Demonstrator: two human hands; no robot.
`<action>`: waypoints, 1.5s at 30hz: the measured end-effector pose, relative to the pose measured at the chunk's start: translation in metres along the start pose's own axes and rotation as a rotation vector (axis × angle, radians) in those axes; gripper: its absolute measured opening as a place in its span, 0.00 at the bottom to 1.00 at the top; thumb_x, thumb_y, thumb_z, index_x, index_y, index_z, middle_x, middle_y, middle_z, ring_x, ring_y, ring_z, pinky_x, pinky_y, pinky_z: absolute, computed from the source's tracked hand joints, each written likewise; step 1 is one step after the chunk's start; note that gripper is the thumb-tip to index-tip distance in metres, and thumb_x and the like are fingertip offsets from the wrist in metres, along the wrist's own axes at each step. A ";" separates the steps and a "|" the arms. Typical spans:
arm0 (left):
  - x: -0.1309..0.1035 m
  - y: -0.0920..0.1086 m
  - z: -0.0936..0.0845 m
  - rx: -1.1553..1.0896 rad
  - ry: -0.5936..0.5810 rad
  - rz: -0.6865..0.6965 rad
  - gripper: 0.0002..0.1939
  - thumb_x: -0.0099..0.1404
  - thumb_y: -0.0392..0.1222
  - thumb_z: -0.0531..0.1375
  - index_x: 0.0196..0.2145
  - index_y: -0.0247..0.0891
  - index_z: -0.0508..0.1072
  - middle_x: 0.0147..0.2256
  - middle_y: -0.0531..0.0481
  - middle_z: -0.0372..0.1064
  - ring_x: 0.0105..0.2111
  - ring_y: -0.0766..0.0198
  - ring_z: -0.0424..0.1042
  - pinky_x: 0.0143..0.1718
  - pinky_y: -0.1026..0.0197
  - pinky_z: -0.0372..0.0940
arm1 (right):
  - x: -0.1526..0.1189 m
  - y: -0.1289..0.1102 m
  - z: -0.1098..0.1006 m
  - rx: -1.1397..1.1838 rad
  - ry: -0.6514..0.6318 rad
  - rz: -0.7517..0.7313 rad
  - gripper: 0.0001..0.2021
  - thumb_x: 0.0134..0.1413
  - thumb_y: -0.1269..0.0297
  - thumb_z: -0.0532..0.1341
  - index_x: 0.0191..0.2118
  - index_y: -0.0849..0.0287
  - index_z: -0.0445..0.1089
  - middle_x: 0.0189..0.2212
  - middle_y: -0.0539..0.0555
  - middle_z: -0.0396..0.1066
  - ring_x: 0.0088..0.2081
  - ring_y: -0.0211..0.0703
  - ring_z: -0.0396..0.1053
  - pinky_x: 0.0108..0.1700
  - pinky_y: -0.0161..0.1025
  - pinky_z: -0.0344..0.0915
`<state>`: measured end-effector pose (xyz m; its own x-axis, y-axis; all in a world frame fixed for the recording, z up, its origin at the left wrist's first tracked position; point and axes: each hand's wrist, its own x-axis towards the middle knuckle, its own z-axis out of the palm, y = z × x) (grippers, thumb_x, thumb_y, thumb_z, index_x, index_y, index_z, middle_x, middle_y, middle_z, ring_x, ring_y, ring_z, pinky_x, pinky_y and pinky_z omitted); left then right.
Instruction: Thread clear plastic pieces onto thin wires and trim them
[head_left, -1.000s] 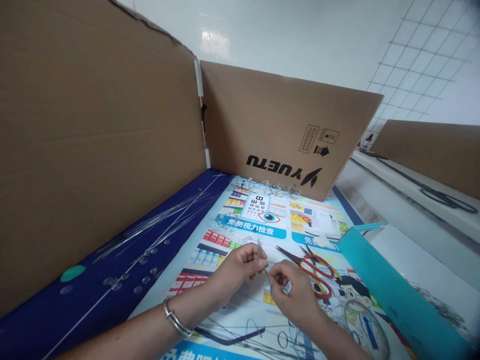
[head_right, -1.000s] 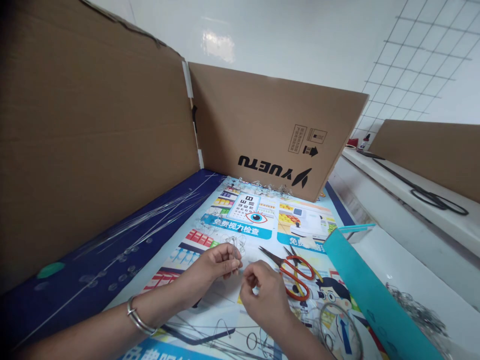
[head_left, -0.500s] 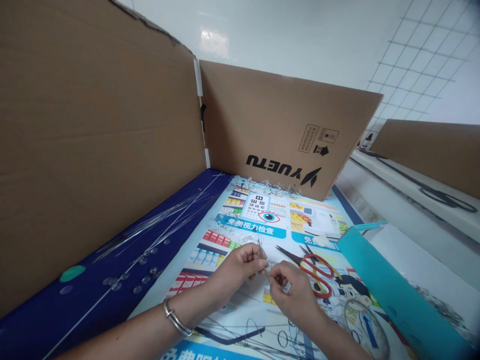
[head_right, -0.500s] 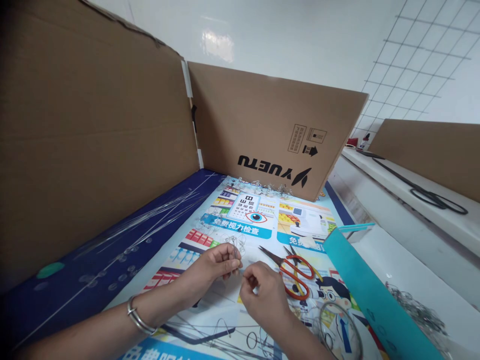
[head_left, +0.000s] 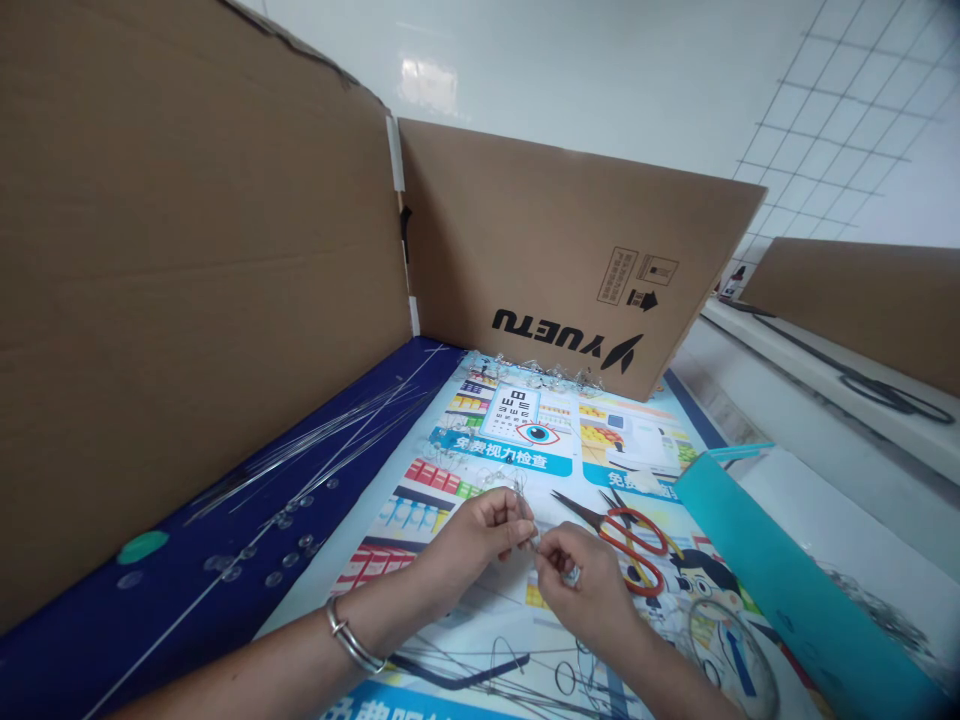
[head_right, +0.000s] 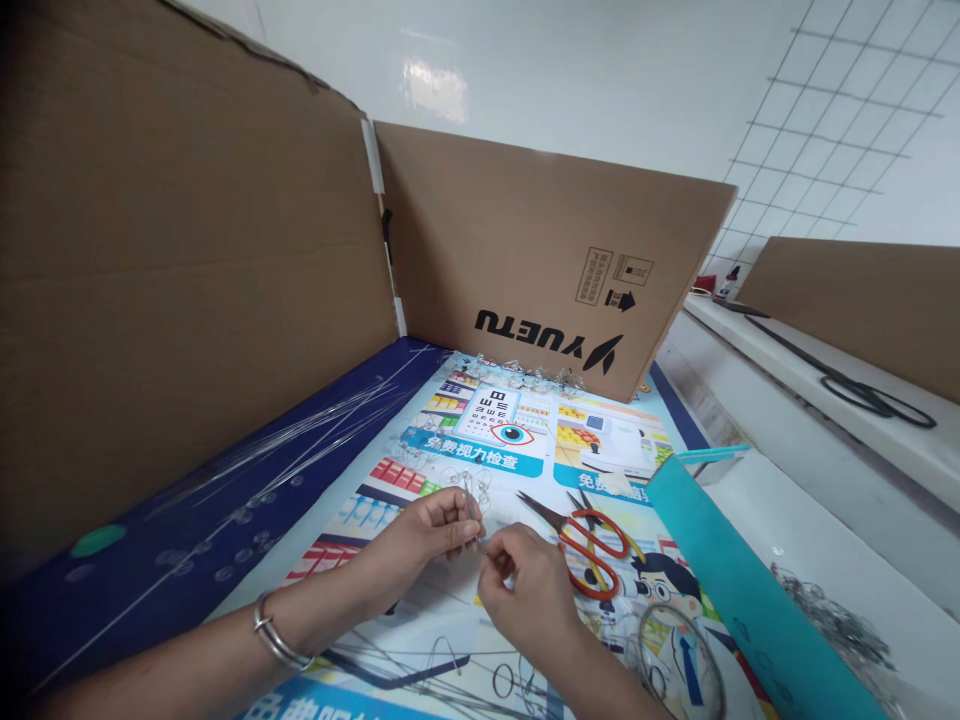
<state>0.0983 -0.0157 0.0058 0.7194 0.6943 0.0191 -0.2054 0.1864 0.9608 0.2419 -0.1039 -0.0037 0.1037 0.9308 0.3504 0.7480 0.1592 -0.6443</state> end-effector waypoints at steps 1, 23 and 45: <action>0.000 0.000 0.000 0.000 0.000 -0.001 0.06 0.56 0.39 0.61 0.29 0.35 0.68 0.24 0.56 0.60 0.23 0.71 0.57 0.25 0.67 0.53 | 0.000 0.000 0.000 -0.012 0.003 -0.005 0.05 0.43 0.75 0.54 0.25 0.58 0.63 0.22 0.47 0.63 0.23 0.33 0.62 0.26 0.30 0.58; 0.002 -0.004 -0.002 0.135 0.019 0.029 0.07 0.56 0.40 0.60 0.27 0.35 0.66 0.22 0.55 0.62 0.23 0.69 0.62 0.27 0.65 0.55 | -0.001 -0.006 -0.010 -0.366 -0.013 -0.262 0.09 0.50 0.74 0.53 0.32 0.60 0.70 0.27 0.55 0.67 0.32 0.42 0.65 0.36 0.37 0.59; 0.002 -0.002 -0.005 0.040 -0.046 -0.032 0.07 0.56 0.41 0.60 0.29 0.36 0.66 0.22 0.57 0.61 0.21 0.71 0.59 0.25 0.66 0.53 | 0.005 -0.003 -0.012 -0.085 -0.180 -0.065 0.08 0.50 0.76 0.51 0.24 0.58 0.60 0.23 0.47 0.61 0.27 0.35 0.60 0.29 0.32 0.54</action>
<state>0.0969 -0.0106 0.0023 0.7551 0.6556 0.0002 -0.1560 0.1795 0.9713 0.2480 -0.1033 0.0082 -0.0594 0.9645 0.2573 0.8027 0.1994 -0.5621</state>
